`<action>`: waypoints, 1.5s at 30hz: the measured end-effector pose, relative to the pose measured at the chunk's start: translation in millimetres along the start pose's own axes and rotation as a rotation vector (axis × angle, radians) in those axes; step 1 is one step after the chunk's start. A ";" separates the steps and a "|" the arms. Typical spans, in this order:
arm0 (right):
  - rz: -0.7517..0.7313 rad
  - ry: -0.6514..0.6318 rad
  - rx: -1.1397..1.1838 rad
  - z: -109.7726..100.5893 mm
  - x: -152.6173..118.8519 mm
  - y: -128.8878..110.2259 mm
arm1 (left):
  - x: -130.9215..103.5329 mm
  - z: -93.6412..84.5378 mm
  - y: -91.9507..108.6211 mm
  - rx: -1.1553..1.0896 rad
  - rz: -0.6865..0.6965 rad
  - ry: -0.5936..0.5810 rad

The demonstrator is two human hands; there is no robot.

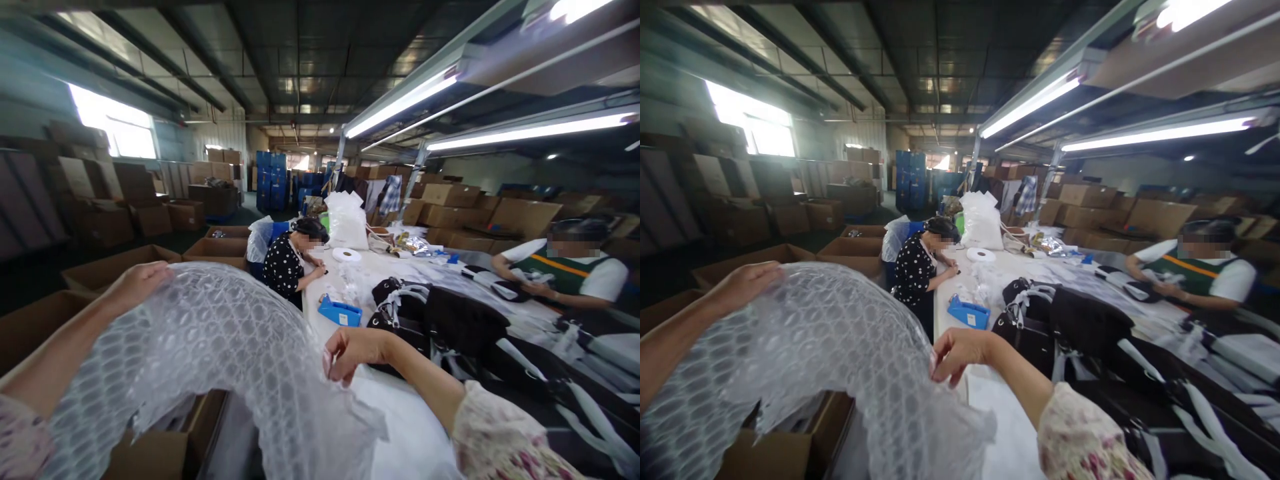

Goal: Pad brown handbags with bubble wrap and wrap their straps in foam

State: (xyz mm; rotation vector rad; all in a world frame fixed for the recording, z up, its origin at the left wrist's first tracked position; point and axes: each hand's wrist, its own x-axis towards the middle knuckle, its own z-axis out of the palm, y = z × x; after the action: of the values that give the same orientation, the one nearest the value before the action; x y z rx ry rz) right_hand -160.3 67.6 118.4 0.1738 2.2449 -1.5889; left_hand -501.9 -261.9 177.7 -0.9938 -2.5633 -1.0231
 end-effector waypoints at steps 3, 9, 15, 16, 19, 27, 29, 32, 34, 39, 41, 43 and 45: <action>0.027 0.044 -0.031 5.3 10.2 22.6 | -2.1 -10.7 -6.5 0.055 -0.015 -0.033; -0.052 0.367 -0.248 -13.1 19.9 56.6 | -8.6 -13.7 -7.5 0.016 -0.020 -0.068; -0.052 0.673 -0.623 -53.6 13.4 81.8 | -27.9 3.7 14.0 0.023 0.091 -0.167; -0.033 0.706 -0.667 -60.5 12.6 87.1 | -32.4 7.6 20.8 0.020 0.105 -0.178; 0.035 0.742 -0.759 -74.9 11.5 95.4 | -46.7 17.5 45.0 -0.018 0.154 -0.218; -0.331 0.415 -0.286 -15.2 27.0 -7.1 | -65.7 28.1 85.5 -0.140 0.231 -0.302; -0.393 0.376 -0.276 1.3 36.4 -33.0 | -66.3 28.7 88.0 -0.159 0.225 -0.310; -0.433 0.260 -0.276 10.7 45.9 -52.3 | -70.4 27.0 92.1 -0.118 0.223 -0.295; -0.457 0.184 -0.237 13.0 48.9 -59.5 | -76.0 24.9 97.4 -0.060 0.232 -0.302; -0.499 0.147 -0.369 28.2 59.3 -80.8 | -94.6 19.5 121.5 -0.015 0.265 -0.415; -0.512 0.205 -0.425 34.7 63.5 -86.5 | -102.5 22.1 130.7 -0.003 0.264 -0.469; -0.517 0.285 -0.528 41.3 65.2 -88.5 | -110.1 33.7 135.2 0.037 0.248 -0.481; -0.494 0.366 -0.735 53.2 64.1 -88.3 | -116.1 56.1 131.6 0.101 0.198 -0.416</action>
State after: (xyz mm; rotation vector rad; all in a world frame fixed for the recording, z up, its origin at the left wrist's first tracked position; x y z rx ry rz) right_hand -234.4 -20.5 156.8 -0.3428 3.1805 -0.8435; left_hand -325.2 -213.8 158.4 -1.5325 -2.7202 -0.6849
